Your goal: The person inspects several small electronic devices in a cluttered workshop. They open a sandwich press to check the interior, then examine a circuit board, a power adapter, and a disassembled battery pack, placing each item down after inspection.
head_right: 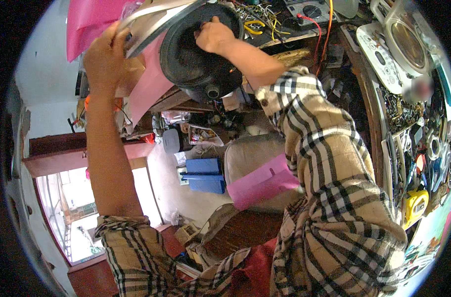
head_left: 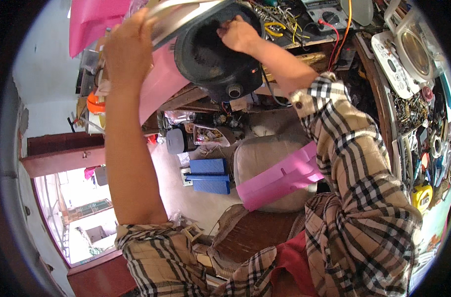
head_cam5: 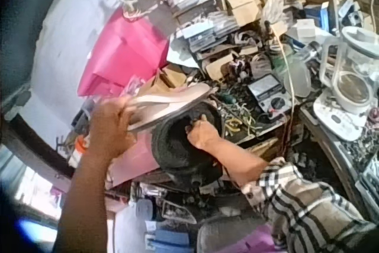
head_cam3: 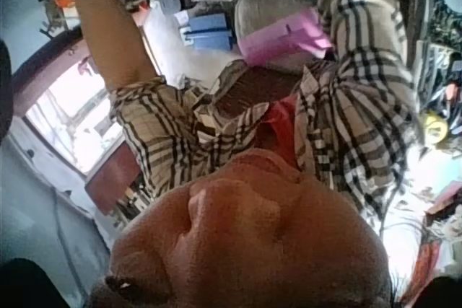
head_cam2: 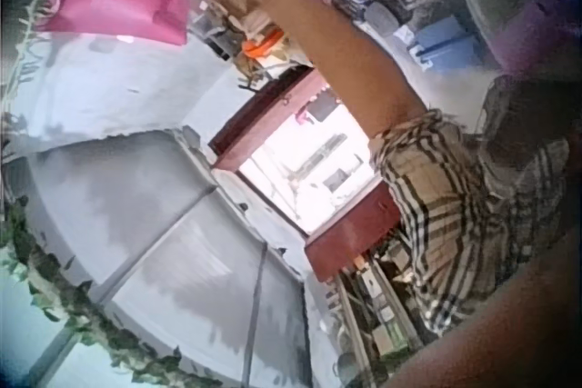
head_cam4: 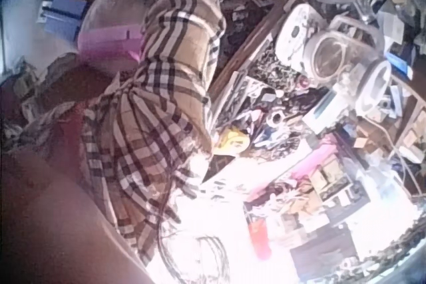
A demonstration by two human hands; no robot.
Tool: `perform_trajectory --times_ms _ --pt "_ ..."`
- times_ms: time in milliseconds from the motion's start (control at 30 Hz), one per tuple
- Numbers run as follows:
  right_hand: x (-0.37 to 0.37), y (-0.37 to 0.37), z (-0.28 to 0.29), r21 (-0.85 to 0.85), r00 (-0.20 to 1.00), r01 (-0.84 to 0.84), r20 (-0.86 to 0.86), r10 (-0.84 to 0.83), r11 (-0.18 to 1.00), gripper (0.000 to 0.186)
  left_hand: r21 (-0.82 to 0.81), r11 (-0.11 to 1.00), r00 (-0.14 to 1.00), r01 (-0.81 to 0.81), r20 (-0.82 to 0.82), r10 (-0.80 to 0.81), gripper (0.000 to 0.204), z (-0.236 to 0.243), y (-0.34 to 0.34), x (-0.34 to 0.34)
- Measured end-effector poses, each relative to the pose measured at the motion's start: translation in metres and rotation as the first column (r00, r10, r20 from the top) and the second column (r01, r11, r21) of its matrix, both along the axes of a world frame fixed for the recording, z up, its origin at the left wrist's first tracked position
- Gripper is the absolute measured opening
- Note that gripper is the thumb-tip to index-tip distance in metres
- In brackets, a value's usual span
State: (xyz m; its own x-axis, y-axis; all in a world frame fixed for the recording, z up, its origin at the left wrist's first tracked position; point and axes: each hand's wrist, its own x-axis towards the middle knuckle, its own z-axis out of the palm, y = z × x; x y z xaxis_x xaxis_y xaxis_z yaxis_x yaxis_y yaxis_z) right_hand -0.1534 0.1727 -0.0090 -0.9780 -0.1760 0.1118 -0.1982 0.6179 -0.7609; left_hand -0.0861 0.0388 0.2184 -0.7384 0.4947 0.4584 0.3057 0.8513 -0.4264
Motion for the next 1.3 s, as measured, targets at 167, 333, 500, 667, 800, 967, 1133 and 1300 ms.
perform_trajectory --times_ms 167,333,500,667,800,967,1133,1300 --pt "0.011 -0.002 0.004 -0.295 1.0 -0.012 -0.028 0.004 0.955 0.04 0.078 0.982 0.983 -0.17 0.083 0.164 0.039 0.041 -0.007 -0.056" --pt "-0.004 -0.001 0.008 -0.636 0.984 0.021 0.149 0.096 0.771 0.033 0.023 0.986 0.986 -0.165 0.041 0.164 0.037 0.06 -0.002 -0.078" --pt "-0.037 0.01 0.034 -0.646 0.999 -0.016 0.024 0.042 0.763 0.023 0.024 0.993 0.993 -0.117 0.029 0.116 0.035 0.051 -0.003 -0.082" --pt "-0.04 0.016 0.104 -0.824 0.961 0.037 0.184 0.205 0.565 0.021 0.077 0.987 0.988 -0.14 0.079 0.134 0.034 0.054 0.001 -0.063" --pt "-0.039 0.021 0.104 -0.846 0.951 0.066 0.213 0.223 0.529 0.021 0.043 0.995 0.995 -0.091 0.035 0.09 0.035 0.047 -0.005 -0.07" --pt "-0.038 0.019 0.108 -0.835 0.94 0.101 0.257 0.222 0.541 0.019 0.018 0.995 0.995 -0.095 0.043 0.095 0.036 0.048 -0.007 -0.065" --pt "-0.042 0.019 0.094 -0.826 0.978 -0.007 0.113 0.178 0.564 0.023 0.03 0.995 0.995 -0.091 0.037 0.09 0.034 0.045 -0.002 -0.061" --pt "0.001 0.045 0.045 0.165 0.982 -0.077 -0.161 0.104 0.983 0.034 0.011 0.999 0.999 -0.047 0.003 0.047 0.032 0.032 -0.003 -0.046"
